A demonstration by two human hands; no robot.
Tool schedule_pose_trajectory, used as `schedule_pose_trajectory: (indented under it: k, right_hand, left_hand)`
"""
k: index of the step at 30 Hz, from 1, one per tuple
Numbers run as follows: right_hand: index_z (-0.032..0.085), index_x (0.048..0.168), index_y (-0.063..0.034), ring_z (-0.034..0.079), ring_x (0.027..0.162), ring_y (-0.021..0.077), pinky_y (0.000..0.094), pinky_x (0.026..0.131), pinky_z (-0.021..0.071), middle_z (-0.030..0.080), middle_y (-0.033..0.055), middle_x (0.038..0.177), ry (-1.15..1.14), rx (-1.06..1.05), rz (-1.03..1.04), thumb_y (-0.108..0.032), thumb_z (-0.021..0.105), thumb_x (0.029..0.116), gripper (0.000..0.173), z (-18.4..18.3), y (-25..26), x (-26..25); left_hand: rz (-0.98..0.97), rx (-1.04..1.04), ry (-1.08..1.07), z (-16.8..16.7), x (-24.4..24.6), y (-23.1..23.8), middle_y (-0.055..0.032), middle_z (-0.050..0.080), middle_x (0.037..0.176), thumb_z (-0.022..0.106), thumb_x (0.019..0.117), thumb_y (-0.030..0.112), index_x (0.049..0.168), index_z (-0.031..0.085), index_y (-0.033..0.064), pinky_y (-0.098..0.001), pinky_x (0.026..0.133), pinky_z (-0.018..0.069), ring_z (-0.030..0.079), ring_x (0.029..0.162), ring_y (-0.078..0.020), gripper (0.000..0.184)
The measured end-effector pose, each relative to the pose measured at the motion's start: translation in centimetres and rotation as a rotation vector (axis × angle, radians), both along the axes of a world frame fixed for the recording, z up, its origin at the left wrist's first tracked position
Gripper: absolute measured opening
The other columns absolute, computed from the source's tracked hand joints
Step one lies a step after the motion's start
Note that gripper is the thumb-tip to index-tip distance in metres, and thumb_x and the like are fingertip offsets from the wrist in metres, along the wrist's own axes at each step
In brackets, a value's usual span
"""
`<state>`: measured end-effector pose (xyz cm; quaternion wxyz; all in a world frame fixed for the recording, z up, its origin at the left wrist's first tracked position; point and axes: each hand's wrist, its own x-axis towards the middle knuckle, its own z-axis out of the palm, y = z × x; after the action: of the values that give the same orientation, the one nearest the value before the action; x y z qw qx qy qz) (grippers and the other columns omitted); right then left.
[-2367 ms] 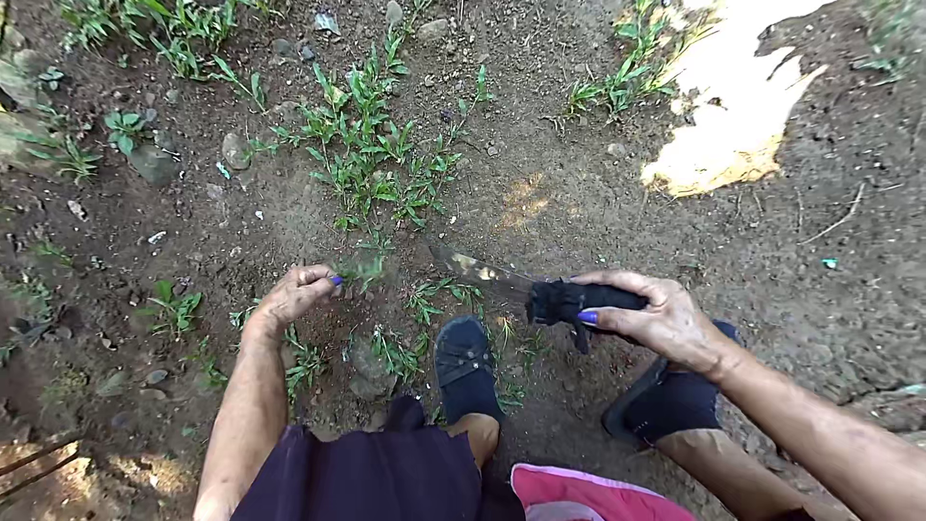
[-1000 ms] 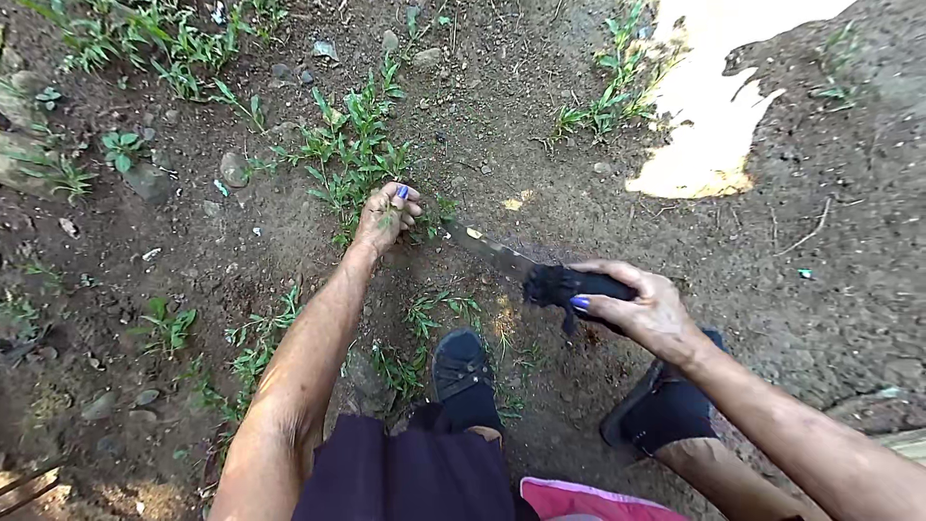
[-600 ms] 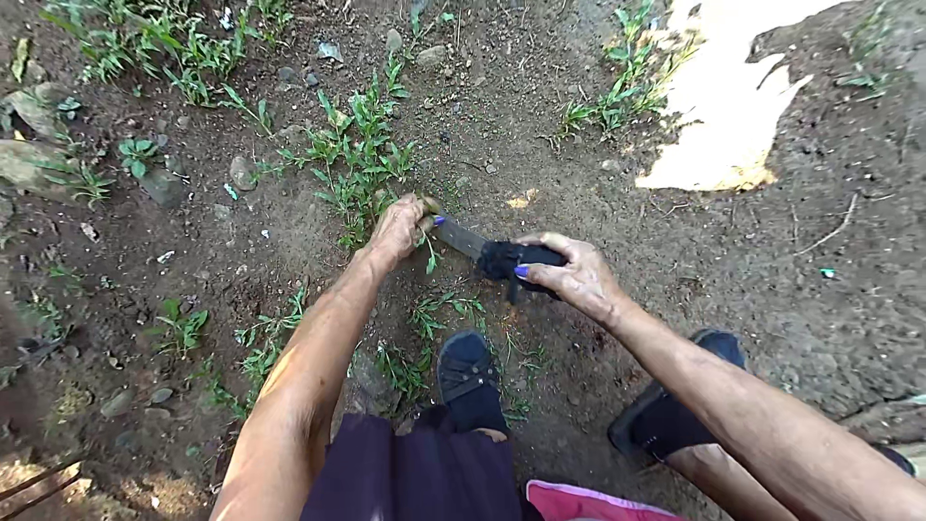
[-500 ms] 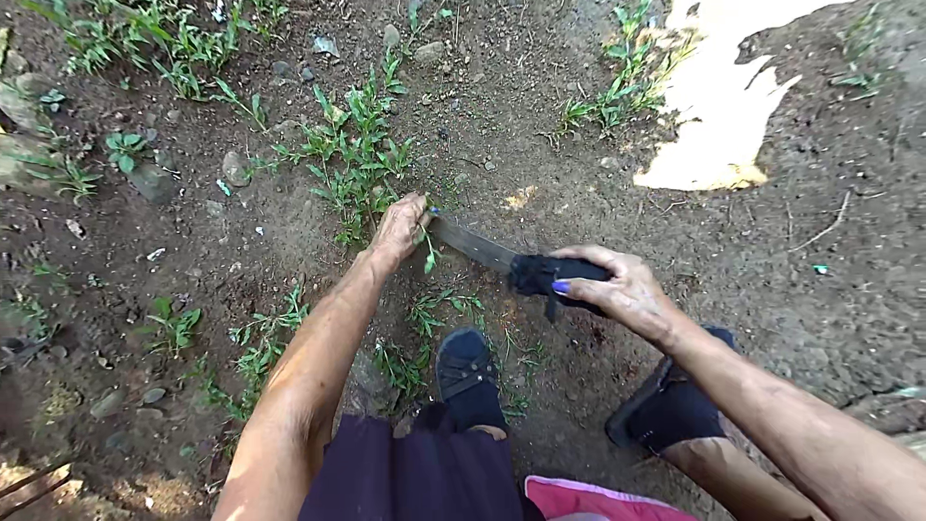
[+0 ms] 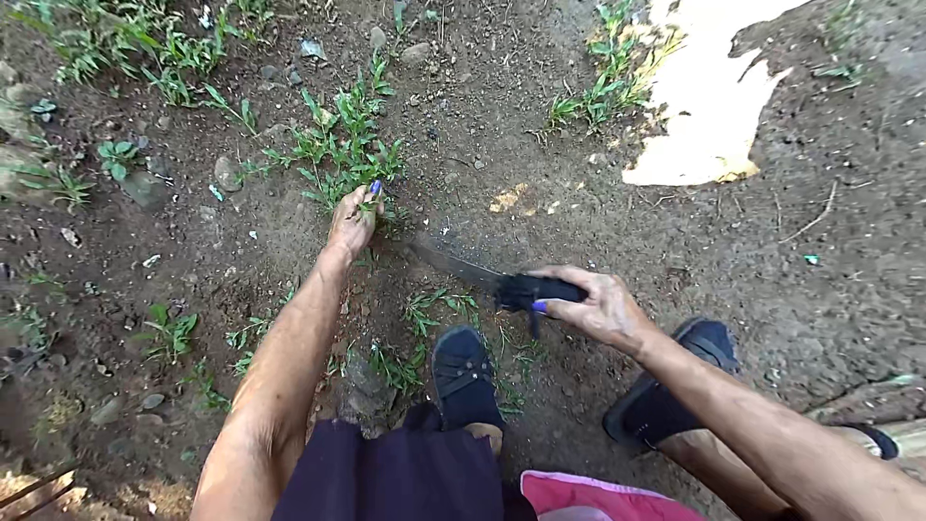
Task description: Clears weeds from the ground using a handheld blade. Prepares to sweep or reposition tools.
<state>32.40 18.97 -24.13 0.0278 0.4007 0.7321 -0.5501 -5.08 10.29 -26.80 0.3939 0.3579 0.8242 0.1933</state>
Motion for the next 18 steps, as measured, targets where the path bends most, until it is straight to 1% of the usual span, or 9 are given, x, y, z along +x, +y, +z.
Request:
schedule_pose_trajectory:
  k: [1,3,6,7,9,11,13,14,18]
  right_hand:
    - [0.071,0.126,-0.0157,0.071,0.092,0.0134,0.041,0.08,0.0591,0.074,0.0047,0.112,-0.002,-0.047,-0.055,-0.031,0.073,0.0864,0.043,0.2,0.1,1.2]
    - [0.071,0.123,-0.0133,0.069,0.093,0.0086,0.0329,0.08,0.0585,0.072,0.0018,0.112,-0.024,-0.176,-0.198,-0.023,0.073,0.0839,0.04,0.0,0.1,1.8]
    - [0.072,0.117,-0.0068,0.069,0.094,0.0154,0.0395,0.083,0.0581,0.072,0.0076,0.109,0.052,-0.31,-0.377,-0.009,0.074,0.088,0.029,-2.1,-0.8,-3.5]
    - [0.072,0.116,-0.006,0.069,0.096,0.016,0.0405,0.086,0.0578,0.073,0.0083,0.109,0.092,-0.308,-0.4,-0.009,0.074,0.0873,0.029,-2.7,-1.4,-6.3]
    - [0.07,0.123,-0.0056,0.068,0.103,0.0211,0.046,0.093,0.0546,0.071,0.0126,0.115,0.116,-0.278,-0.335,-0.015,0.075,0.0904,0.034,-2.6,-1.5,-11.5]
    - [0.067,0.129,-0.0076,0.068,0.104,0.0261,0.0519,0.091,0.0527,0.071,0.0153,0.118,0.089,-0.191,-0.213,-0.021,0.075,0.0913,0.041,-1.8,-1.0,-12.7]
    - [0.069,0.129,-0.0121,0.07,0.104,0.0259,0.0551,0.09,0.0545,0.072,0.0128,0.118,0.072,-0.12,-0.159,-0.023,0.075,0.09,0.041,-1.4,0.7,-10.0]
    - [0.069,0.129,-0.0144,0.069,0.104,0.0234,0.0532,0.089,0.0552,0.072,0.0099,0.119,0.066,-0.105,-0.139,-0.024,0.074,0.0904,0.04,-1.1,1.5,-7.5]
    - [0.073,0.12,-0.0192,0.07,0.092,0.0112,0.0365,0.078,0.0605,0.073,-0.0016,0.111,-0.025,-0.216,-0.208,-0.02,0.071,0.0798,0.041,0.1,2.7,0.8]
  left_hand:
    - [0.041,-0.009,-0.004,0.1,0.1,-0.4,-0.0175,0.06,0.095,0.032,0.1141,0.027,0.107,0.062,-0.0061,-0.0459,0.082,0.0475,0.057,0.085,-0.025,0.045]
    - [0.118,-0.04,-0.042,0.6,0.5,-0.7,-0.0128,0.056,0.092,0.03,0.1144,0.032,0.105,0.06,-0.0038,-0.0408,0.079,0.0449,0.052,0.081,-0.0195,0.047]
    - [0.143,-0.055,-0.038,0.7,0.9,-0.5,-0.0144,0.057,0.094,0.031,0.1146,0.031,0.108,0.06,-0.0037,-0.0426,0.081,0.0461,0.054,0.084,-0.0221,0.046]
    - [0.132,-0.027,-0.011,0.4,0.9,-0.6,-0.0167,0.06,0.099,0.032,0.1144,0.028,0.111,0.06,-0.0044,-0.0445,0.085,0.047,0.057,0.089,-0.0242,0.043]
    - [0.097,0.065,0.059,-0.1,-0.1,-0.7,-0.023,0.066,0.118,0.035,0.1119,0.018,0.124,0.06,-0.0058,-0.0498,0.1,0.0479,0.063,0.111,-0.0312,0.036]
    - [0.055,0.075,0.099,0.2,-1.3,-1.6,-0.025,0.063,0.13,0.039,0.1095,0.011,0.136,0.055,-0.0026,-0.0536,0.104,0.0472,0.062,0.12,-0.0353,0.034]
    - [0.064,0.083,0.111,0.4,-2.3,-2.2,-0.0251,0.063,0.129,0.043,0.1051,0.004,0.135,0.056,-0.0023,-0.0536,0.099,0.0496,0.064,0.113,-0.0345,0.033]
    - [0.078,0.088,0.105,0.2,-2.4,-2.6,-0.0245,0.064,0.123,0.043,0.1052,0.005,0.131,0.058,-0.0031,-0.0515,0.093,0.0505,0.064,0.103,-0.032,0.031]
    - [0.106,0.093,0.044,-0.2,-2.3,-3.9,-0.0153,0.063,0.101,0.04,0.1077,0.012,0.129,0.059,0.0,-0.041,0.077,0.0509,0.059,0.08,-0.0198,0.031]
